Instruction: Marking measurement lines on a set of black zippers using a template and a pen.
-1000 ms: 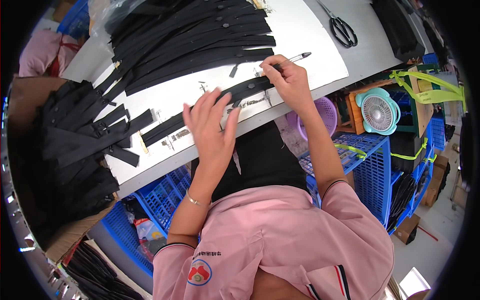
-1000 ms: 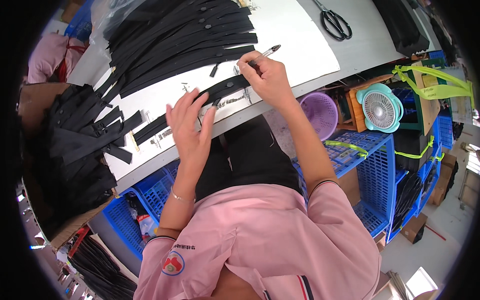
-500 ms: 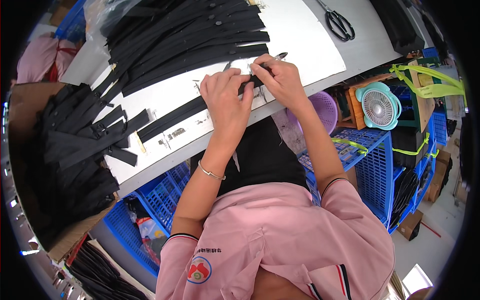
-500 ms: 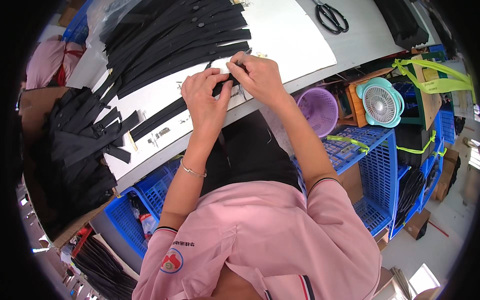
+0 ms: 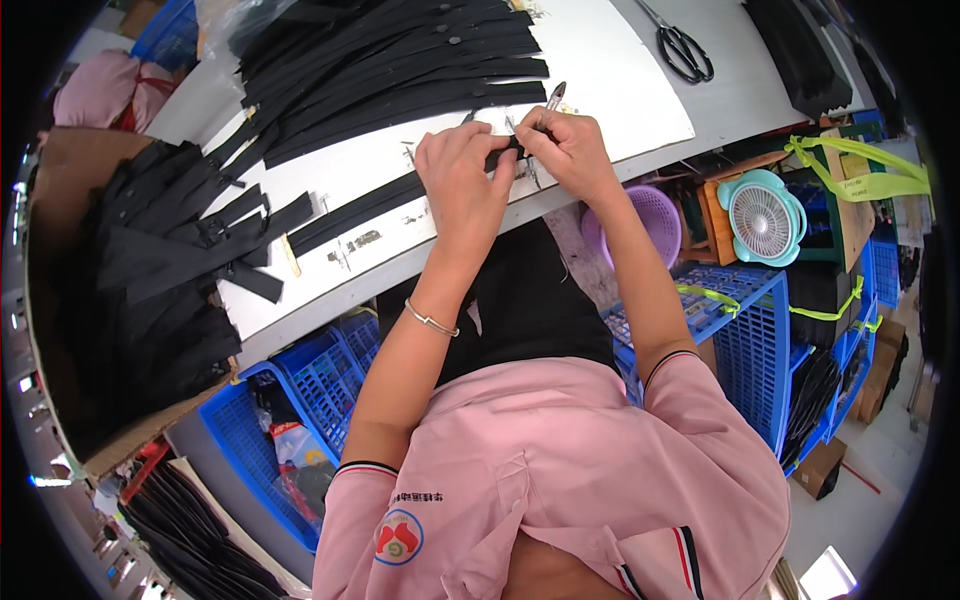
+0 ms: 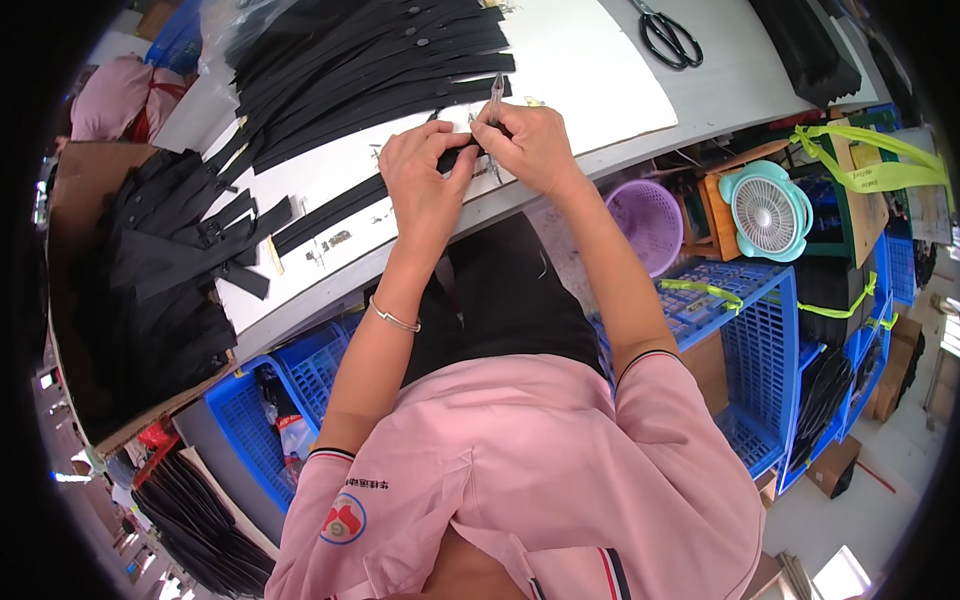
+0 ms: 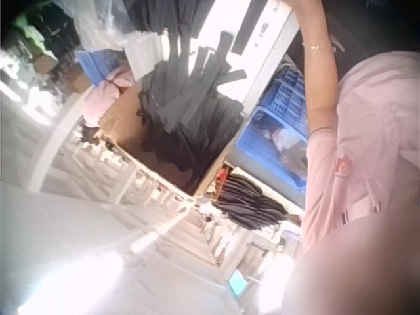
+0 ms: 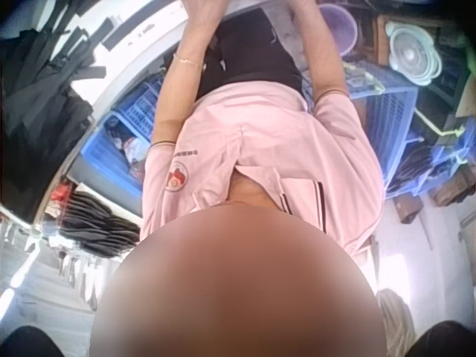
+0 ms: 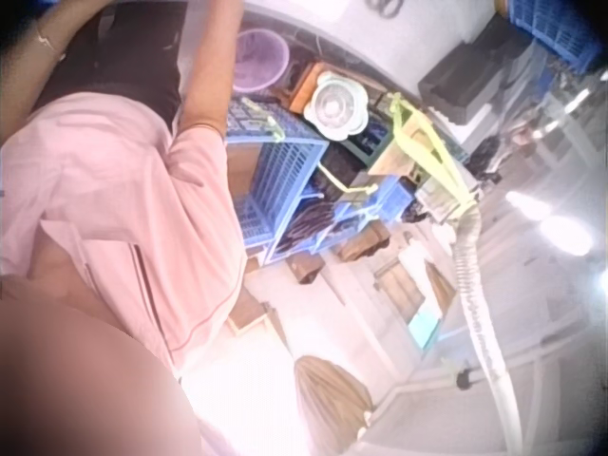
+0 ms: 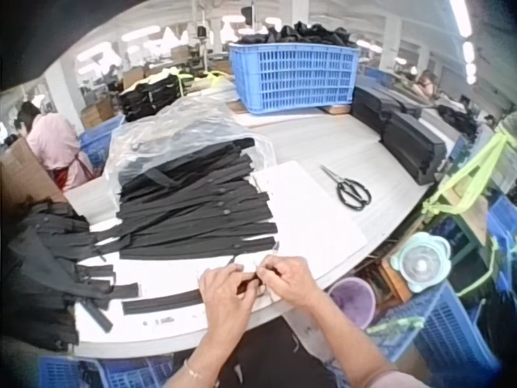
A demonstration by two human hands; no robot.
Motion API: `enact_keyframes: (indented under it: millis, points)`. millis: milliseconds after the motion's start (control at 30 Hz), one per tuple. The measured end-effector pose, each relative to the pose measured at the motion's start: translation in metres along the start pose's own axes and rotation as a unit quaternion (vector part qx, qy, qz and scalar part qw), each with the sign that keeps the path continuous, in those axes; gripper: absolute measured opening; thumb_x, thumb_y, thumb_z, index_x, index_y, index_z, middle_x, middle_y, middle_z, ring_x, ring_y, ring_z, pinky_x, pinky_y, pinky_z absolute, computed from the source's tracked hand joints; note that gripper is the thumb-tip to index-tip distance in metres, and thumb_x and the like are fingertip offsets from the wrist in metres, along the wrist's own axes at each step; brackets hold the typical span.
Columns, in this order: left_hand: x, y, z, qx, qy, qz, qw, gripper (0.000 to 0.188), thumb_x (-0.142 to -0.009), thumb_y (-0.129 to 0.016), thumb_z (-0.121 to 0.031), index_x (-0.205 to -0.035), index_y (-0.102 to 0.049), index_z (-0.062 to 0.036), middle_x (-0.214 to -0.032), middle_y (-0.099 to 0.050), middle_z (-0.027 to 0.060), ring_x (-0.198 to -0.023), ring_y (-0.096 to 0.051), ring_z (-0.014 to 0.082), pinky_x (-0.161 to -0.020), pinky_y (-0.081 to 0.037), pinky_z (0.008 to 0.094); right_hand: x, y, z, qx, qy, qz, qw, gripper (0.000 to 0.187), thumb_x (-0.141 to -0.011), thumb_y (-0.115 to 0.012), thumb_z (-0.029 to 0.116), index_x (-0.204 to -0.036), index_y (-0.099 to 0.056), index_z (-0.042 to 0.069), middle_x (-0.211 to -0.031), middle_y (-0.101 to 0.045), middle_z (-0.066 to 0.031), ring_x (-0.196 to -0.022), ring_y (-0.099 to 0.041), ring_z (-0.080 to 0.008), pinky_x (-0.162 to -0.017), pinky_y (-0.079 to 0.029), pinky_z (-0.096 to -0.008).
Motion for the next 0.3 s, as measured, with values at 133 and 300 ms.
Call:
enact_keyframes:
  millis: [133,300]
  points:
    - [-0.001,0.002,0.001,-0.014,-0.029,-0.009,0.999,0.016,-0.080,-0.081,-0.018,-0.092,-0.077,-0.0074,-0.109,-0.073,0.0062,-0.105,-0.062,0.0278,-0.099,-0.041,0.0428,0.001,-0.006,0.004,0.011,0.038,0.022,0.999,0.015,-0.091,-0.068,0.017,-0.087,-0.073,0.004,-0.069,-0.069,-0.0077,-0.061,-0.066,-0.0174,-0.060,-0.050,-0.0300]
    - [0.007,0.038,0.007,0.014,0.000,-0.036,0.999,0.035,-0.085,-0.080,-0.021,-0.117,-0.072,-0.0080,-0.128,-0.067,0.0133,-0.123,-0.060,0.0333,-0.119,-0.030,0.0531,0.003,0.006,-0.019,-0.184,-0.056,-0.026,0.981,0.015,-0.102,-0.065,0.014,-0.100,-0.074,0.003,-0.080,-0.070,-0.0006,-0.071,-0.060,-0.0062,-0.062,-0.044,-0.0220]
Point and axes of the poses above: each hand's wrist, its own x-axis away from the middle knuckle, its own y-axis out of the back of the hand, z = x × y, the point moved 9 cm from there along -x, towards the middle knuckle
